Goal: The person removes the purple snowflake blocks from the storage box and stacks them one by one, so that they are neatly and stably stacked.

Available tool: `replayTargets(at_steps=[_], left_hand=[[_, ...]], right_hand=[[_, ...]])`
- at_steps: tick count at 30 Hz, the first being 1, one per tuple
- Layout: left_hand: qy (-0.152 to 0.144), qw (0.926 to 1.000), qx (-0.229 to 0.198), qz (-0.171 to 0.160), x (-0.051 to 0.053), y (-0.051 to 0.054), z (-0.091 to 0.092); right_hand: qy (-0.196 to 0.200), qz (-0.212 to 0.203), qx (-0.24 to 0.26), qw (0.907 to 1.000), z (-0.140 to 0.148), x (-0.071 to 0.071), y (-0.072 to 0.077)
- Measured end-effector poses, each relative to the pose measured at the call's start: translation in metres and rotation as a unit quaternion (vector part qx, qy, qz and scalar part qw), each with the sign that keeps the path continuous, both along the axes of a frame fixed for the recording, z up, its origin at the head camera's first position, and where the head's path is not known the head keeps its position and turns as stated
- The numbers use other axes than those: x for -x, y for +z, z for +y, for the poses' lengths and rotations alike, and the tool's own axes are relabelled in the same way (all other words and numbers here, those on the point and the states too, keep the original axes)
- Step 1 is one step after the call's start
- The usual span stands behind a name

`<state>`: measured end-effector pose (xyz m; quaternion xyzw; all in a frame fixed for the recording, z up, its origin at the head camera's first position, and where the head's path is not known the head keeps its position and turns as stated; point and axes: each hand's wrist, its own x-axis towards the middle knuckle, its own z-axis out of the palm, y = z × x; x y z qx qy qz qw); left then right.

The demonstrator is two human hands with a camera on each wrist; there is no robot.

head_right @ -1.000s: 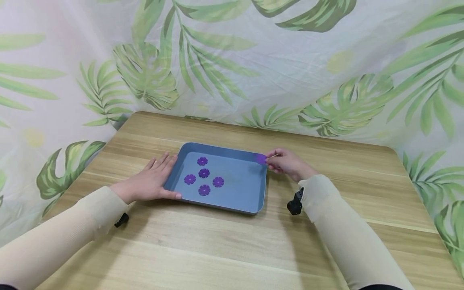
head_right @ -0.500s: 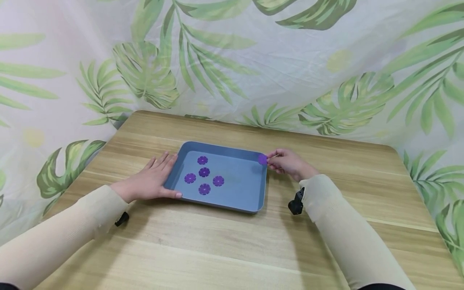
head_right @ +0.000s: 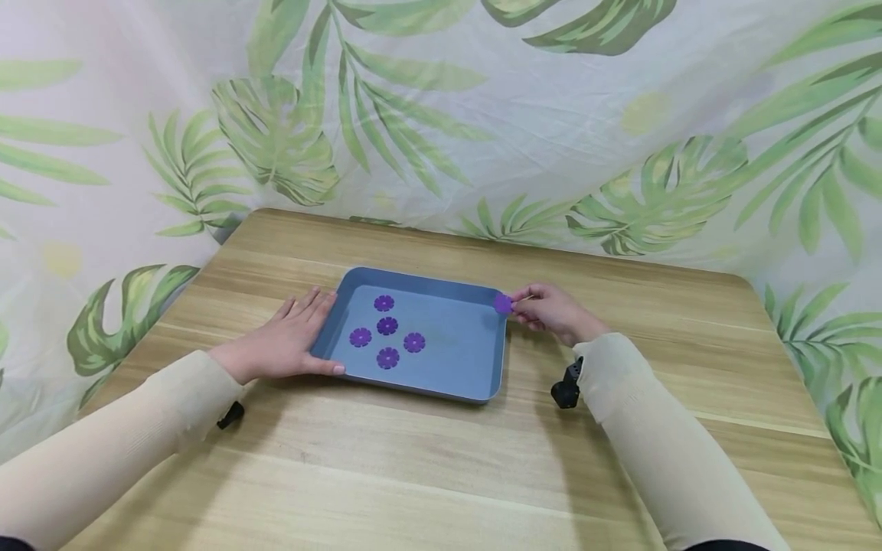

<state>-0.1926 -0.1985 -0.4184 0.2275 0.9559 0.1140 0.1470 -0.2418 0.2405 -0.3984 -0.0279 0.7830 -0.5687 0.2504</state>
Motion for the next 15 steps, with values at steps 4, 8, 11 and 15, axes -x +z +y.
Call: replayTargets(at_steps=[4, 8, 11, 15], left_hand=[[0.000, 1.0000, 0.003, -0.001, 0.001, -0.001, -0.001], [0.000, 1.0000, 0.001, 0.001, 0.001, -0.003, -0.001], [0.000, 1.0000, 0.002, 0.002, 0.002, -0.003, -0.001], [0.002, 1.0000, 0.004, 0.002, 0.001, -0.002, -0.001]], right_hand=[[-0.001, 0.000, 0.000, 1.0000, 0.007, 0.000, 0.000], [0.000, 0.001, 0.000, 1.0000, 0.014, -0.003, 0.001], [-0.007, 0.000, -0.002, 1.0000, 0.020, -0.005, 0.003], [-0.016, -0.004, -0.004, 0.9999, 0.030, -0.006, 0.006]])
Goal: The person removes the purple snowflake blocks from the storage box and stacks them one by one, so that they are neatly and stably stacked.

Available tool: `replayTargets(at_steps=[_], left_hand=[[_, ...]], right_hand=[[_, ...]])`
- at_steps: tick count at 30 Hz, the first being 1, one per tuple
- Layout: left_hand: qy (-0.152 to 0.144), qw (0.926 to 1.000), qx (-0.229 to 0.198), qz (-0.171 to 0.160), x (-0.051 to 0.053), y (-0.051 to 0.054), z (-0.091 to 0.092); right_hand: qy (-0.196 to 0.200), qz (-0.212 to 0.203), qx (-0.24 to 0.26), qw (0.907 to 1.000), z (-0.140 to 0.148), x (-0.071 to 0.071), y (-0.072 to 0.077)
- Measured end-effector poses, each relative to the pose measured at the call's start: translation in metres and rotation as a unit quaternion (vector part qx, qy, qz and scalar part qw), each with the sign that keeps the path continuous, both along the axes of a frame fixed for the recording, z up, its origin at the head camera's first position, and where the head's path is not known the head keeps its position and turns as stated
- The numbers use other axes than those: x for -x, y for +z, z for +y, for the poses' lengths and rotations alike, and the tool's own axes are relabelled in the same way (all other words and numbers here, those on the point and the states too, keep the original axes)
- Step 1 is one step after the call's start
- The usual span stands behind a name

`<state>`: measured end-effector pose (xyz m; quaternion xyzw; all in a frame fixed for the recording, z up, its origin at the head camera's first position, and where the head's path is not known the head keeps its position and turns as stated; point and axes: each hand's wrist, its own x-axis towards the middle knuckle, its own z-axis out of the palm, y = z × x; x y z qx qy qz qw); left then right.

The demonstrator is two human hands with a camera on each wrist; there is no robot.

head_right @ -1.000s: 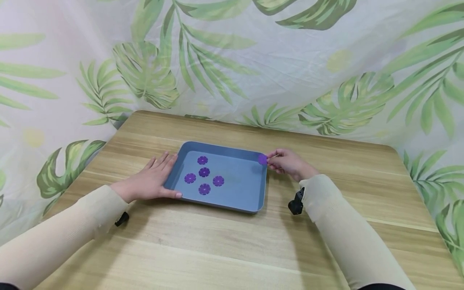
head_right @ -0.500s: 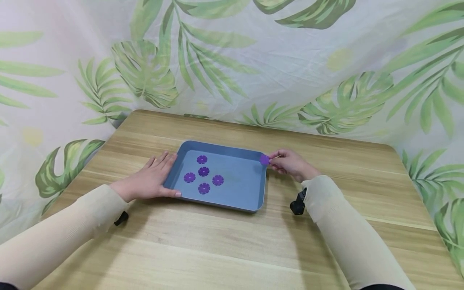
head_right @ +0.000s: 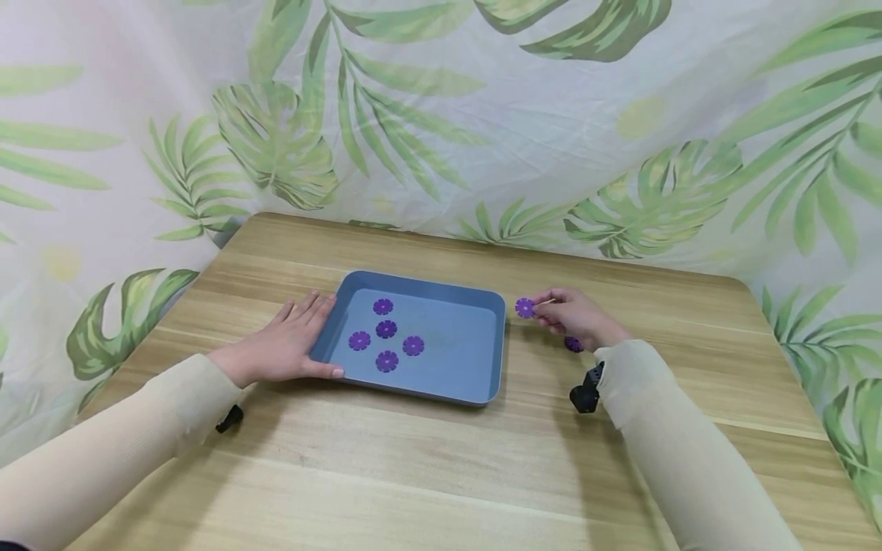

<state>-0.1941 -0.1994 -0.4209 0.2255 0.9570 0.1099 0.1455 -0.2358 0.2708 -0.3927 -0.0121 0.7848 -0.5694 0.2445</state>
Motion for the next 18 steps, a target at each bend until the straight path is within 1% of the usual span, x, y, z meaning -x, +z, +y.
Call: replayTargets(at_steps=[10, 18], left_hand=[[-0.001, 1.0000, -0.003, 0.002, -0.001, 0.001, 0.000], [-0.001, 1.0000, -0.006, 0.005, 0.000, -0.001, -0.001]], right_hand=[[-0.010, -0.006, -0.014, 0.9998, 0.028, -0.004, -0.004], [-0.011, 0.002, -0.031, 0.9995, 0.046, -0.009, -0.008]])
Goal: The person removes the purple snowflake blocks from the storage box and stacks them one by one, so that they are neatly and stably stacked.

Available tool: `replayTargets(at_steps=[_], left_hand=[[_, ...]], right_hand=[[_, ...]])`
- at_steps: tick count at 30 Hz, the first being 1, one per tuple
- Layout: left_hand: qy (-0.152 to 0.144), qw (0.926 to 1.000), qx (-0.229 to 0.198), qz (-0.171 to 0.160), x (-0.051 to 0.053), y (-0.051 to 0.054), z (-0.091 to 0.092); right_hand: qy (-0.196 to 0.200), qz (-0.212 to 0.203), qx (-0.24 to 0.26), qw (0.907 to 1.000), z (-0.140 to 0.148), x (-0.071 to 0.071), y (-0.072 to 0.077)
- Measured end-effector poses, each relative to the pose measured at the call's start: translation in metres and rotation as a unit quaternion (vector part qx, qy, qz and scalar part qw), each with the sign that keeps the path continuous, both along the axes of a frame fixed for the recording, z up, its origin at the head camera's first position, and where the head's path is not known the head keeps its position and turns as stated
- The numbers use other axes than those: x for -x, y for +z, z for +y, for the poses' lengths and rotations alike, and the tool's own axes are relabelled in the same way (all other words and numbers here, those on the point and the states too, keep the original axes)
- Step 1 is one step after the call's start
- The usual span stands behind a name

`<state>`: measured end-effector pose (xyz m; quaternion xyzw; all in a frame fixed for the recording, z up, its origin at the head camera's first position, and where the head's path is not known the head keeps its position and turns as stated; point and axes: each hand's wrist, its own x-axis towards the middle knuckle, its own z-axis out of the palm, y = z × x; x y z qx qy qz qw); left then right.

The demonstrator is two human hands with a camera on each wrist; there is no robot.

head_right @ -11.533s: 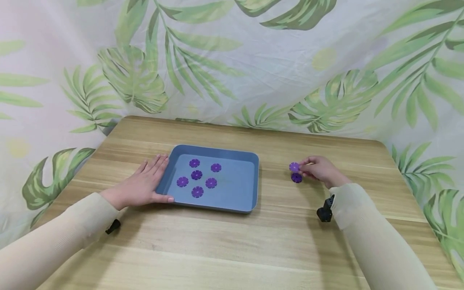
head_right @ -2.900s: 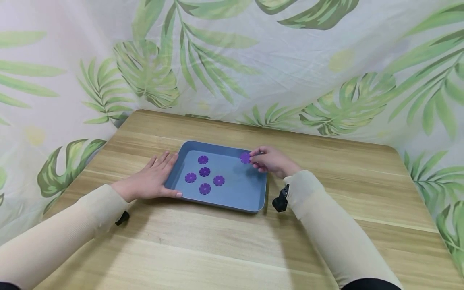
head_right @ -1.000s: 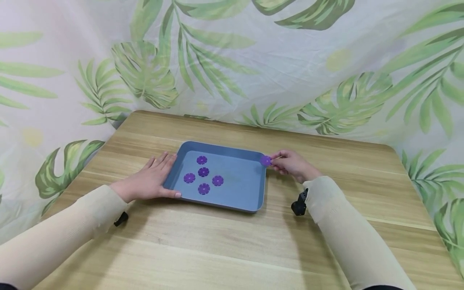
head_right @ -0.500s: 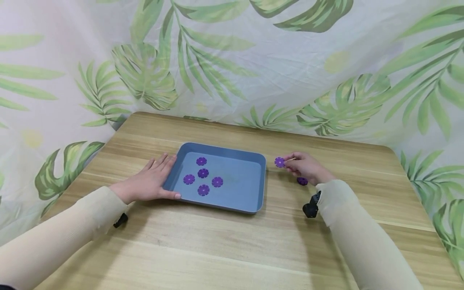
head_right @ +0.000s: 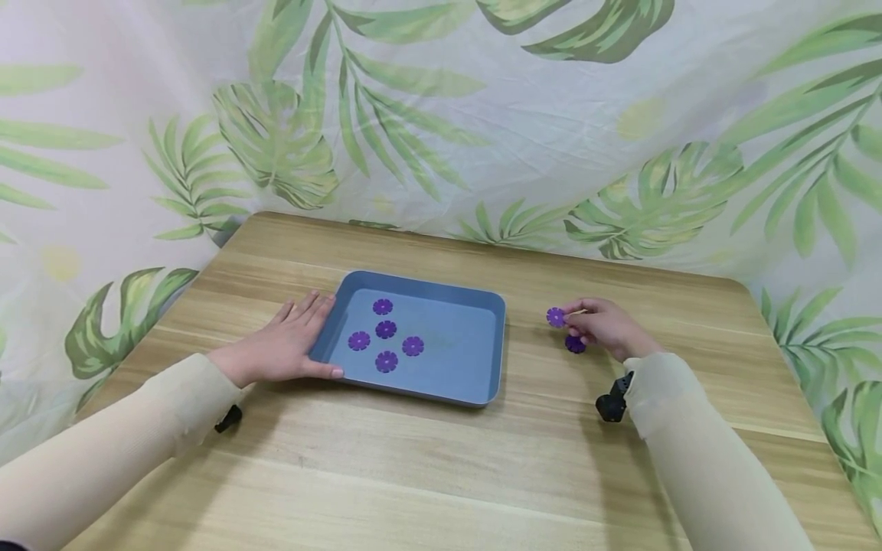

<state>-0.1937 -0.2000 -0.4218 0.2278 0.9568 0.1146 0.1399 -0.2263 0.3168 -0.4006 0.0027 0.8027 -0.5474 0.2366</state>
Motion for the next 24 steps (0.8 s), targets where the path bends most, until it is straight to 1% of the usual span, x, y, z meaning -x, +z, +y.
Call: replayTargets(at_steps=[6, 10, 15, 24], left_hand=[[0.001, 1.0000, -0.006, 0.002, -0.002, 0.003, 0.001], [0.001, 1.0000, -0.006, 0.001, -0.003, 0.004, 0.002], [0.004, 1.0000, -0.004, -0.003, -0.003, 0.003, 0.002], [0.002, 1.0000, -0.002, -0.004, -0.002, 0.000, 0.001]], right_hand=[[0.003, -0.002, -0.007, 1.0000, 0.015, -0.005, -0.004], [0.004, 0.001, -0.021, 0.9998, 0.023, -0.006, -0.006], [0.011, 0.004, -0.041, 0.9991, 0.029, -0.007, -0.008], [0.019, -0.005, -0.068, 0.9975, 0.034, -0.011, -0.008]])
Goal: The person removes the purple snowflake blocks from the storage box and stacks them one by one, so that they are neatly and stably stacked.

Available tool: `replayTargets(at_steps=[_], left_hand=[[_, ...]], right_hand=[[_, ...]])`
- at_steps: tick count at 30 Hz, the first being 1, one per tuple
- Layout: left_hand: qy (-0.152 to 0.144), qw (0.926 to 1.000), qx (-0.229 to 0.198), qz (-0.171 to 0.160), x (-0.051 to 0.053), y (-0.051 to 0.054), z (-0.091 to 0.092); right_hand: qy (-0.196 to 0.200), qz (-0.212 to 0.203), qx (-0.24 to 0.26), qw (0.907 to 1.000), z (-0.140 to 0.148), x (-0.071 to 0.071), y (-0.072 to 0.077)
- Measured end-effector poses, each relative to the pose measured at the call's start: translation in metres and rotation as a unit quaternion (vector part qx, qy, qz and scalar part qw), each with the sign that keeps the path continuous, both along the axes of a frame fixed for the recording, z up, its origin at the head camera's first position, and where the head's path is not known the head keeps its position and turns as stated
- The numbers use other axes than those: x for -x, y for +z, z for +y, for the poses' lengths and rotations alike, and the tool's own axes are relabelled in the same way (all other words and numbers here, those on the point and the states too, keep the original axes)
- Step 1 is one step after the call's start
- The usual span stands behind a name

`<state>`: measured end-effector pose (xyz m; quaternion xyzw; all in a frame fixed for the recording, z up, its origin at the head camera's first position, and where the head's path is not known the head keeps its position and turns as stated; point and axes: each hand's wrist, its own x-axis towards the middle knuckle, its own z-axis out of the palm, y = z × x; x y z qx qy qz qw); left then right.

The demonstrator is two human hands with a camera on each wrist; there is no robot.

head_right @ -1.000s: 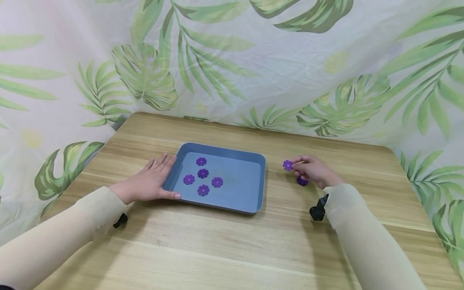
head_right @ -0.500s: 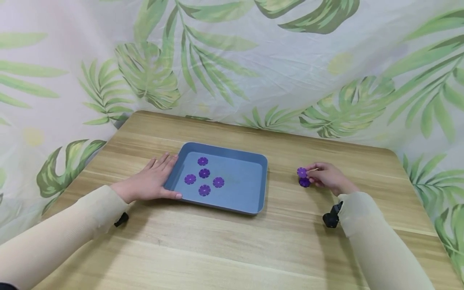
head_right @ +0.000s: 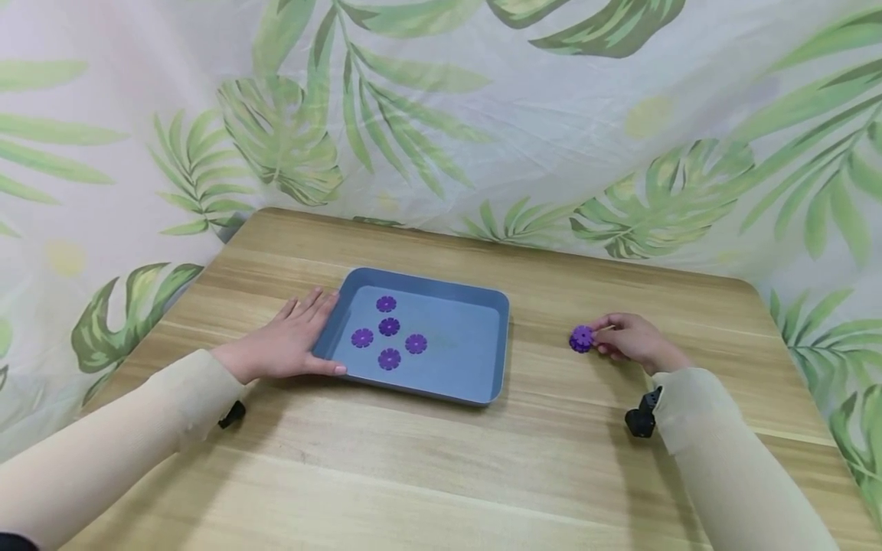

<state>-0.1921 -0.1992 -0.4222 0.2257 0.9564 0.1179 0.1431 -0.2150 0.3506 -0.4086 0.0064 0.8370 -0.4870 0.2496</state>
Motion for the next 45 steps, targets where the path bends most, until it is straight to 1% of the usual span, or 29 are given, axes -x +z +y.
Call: replayTargets(at_steps=[8, 11, 15, 20, 24, 29, 34, 38, 45], left_hand=[[0.003, 1.0000, 0.000, -0.001, -0.002, 0.002, 0.000], [0.001, 1.0000, 0.002, 0.000, -0.001, 0.002, 0.001], [0.000, 1.0000, 0.005, 0.000, 0.000, 0.002, 0.001], [-0.002, 1.0000, 0.006, 0.002, 0.000, 0.003, 0.001], [-0.003, 1.0000, 0.006, 0.003, 0.001, 0.002, 0.001], [0.000, 1.0000, 0.004, -0.002, 0.000, 0.003, 0.001], [0.002, 1.0000, 0.006, -0.006, -0.001, 0.003, 0.001], [0.002, 1.0000, 0.002, -0.006, -0.001, 0.002, 0.001], [0.000, 0.9999, 0.008, -0.007, -0.001, 0.003, 0.001]], right_hand=[[0.000, -0.014, -0.006, 0.9999, 0.000, -0.002, -0.001], [0.000, -0.017, -0.008, 0.9998, 0.001, -0.002, -0.003], [0.003, -0.016, -0.013, 0.9998, 0.003, -0.001, -0.006], [0.009, -0.010, -0.020, 0.9997, 0.004, -0.002, -0.005], [0.018, -0.010, -0.036, 0.9991, 0.003, -0.002, -0.002], [0.031, -0.008, -0.067, 0.9972, 0.000, -0.003, 0.002], [0.044, -0.001, -0.088, 0.9952, -0.001, -0.003, 0.003], [0.045, -0.007, -0.082, 0.9956, 0.000, -0.003, 0.002], [0.047, -0.013, -0.074, 0.9960, -0.001, -0.004, 0.005]])
